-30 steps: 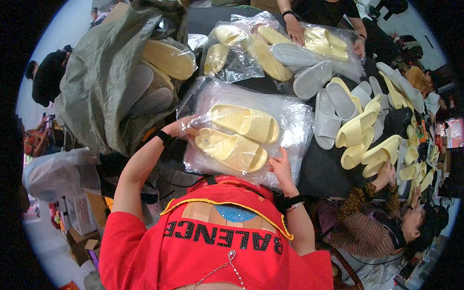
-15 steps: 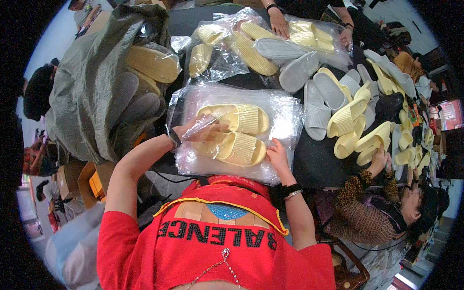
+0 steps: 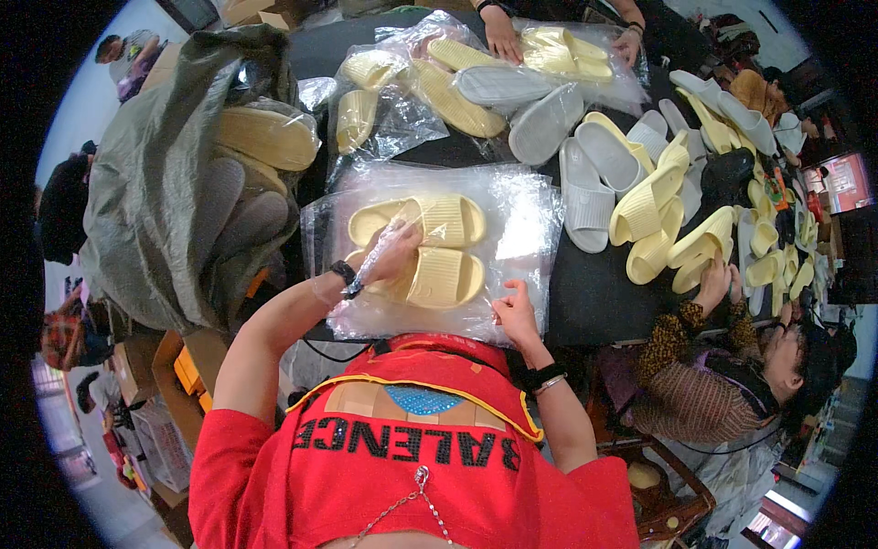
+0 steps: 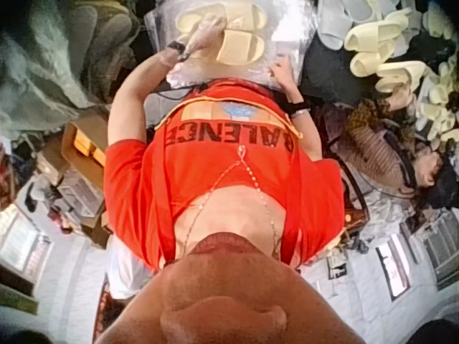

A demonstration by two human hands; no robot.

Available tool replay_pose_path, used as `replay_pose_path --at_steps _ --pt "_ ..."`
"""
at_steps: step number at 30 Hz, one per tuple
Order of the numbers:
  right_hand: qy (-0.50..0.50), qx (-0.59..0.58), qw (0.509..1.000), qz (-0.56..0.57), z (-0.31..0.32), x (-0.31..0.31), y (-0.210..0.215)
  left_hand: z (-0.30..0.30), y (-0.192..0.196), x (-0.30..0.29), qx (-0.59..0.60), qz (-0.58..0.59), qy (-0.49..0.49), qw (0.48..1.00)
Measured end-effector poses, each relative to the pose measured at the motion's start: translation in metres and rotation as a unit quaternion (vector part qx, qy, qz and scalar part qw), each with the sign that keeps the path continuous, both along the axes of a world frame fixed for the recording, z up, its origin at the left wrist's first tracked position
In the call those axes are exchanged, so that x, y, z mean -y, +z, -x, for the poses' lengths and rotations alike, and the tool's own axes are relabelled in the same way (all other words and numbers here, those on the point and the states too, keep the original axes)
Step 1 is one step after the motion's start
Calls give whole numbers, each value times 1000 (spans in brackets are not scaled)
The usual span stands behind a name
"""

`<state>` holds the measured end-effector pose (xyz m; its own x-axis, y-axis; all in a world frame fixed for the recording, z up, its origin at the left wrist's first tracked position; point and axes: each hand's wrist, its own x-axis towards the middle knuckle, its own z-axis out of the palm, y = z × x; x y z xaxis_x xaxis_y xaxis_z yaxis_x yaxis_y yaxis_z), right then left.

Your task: Placing pairs of shoes into clear plastic bags for packaging.

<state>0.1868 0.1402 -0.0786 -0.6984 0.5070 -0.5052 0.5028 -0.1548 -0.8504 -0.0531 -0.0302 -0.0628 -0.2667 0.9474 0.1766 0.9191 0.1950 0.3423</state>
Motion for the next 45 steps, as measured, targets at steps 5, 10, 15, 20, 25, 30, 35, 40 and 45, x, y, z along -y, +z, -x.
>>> replay_pose_path --at_steps 5,10,15,20,25,30,35,40,45 --pt "-4 -49 998 -41 -4 -1 9 36 -36 50 -51 -41 24 998" --pt "-31 -31 995 -90 -16 -9 10 41 35 71 168 61 124 976" --pt "-41 -29 988 -146 -17 -17 8 68 -12 128 439 -96 262 854" --pt "-67 4 971 -228 -32 -37 9 70 38 122 147 -2 202 968" --pt "-25 18 956 -290 -40 -48 23 97 44 143 441 -283 269 808" --pt "15 7 943 -333 -37 -43 35 98 140 125 361 -367 288 807" --pt "8 -16 939 -342 -30 -29 27 27 205 53 30 -247 171 953" --pt "13 -19 957 -290 -23 -13 21 -26 128 6 -110 -33 13 993" --pt "-1 -42 951 -308 -31 -11 1 -24 18 17 -14 50 50 997"
